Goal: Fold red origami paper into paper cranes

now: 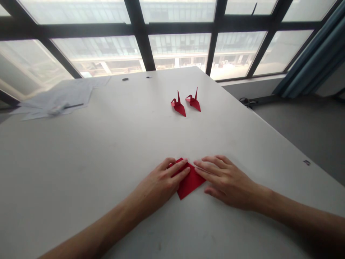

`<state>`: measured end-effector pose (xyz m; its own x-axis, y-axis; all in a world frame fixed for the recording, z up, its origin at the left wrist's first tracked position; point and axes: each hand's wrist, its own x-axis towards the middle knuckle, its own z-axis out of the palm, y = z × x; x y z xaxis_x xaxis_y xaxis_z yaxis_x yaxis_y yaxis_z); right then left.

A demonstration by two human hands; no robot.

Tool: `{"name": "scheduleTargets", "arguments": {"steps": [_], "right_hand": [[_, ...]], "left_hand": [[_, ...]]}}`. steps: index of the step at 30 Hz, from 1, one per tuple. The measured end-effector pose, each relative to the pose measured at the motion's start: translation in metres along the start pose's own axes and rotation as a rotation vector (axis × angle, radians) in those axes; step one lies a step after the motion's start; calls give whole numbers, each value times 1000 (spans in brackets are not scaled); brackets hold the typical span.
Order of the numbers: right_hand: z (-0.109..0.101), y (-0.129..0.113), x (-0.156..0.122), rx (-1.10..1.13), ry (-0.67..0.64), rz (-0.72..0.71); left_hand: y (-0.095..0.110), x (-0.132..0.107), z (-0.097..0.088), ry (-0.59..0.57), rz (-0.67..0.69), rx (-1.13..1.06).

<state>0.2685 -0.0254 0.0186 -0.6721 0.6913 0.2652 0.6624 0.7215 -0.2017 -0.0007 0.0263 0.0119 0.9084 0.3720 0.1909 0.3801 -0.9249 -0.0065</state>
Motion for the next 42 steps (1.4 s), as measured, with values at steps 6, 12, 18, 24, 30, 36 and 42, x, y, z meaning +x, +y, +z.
{"name": "scheduleTargets", "arguments": {"steps": [6,12,18,24,30,36,42], "right_hand": [[2,2,-5,-87,-64,8],[3,0,-4,-118,-38,34],[7,-1,-4,-127,-49,54],[7,-2,-4,-113,-43,73],[8,-4,-3,-102,-29,74],[6,5,-3,41,-3,113],[5,5,2,29,28,166]], "left_hand": [[1,0,-1,12,-3,-16],[7,0,-7,-67,-73,-13],[11,-1,-11,-174,-141,-11],[9,-3,-12,-126,-347,4],[8,-2,-12,-43,-329,-47],[13,-3,-5,-195,-175,-94],[13,-3,-3,-151,-181,-107]]}}
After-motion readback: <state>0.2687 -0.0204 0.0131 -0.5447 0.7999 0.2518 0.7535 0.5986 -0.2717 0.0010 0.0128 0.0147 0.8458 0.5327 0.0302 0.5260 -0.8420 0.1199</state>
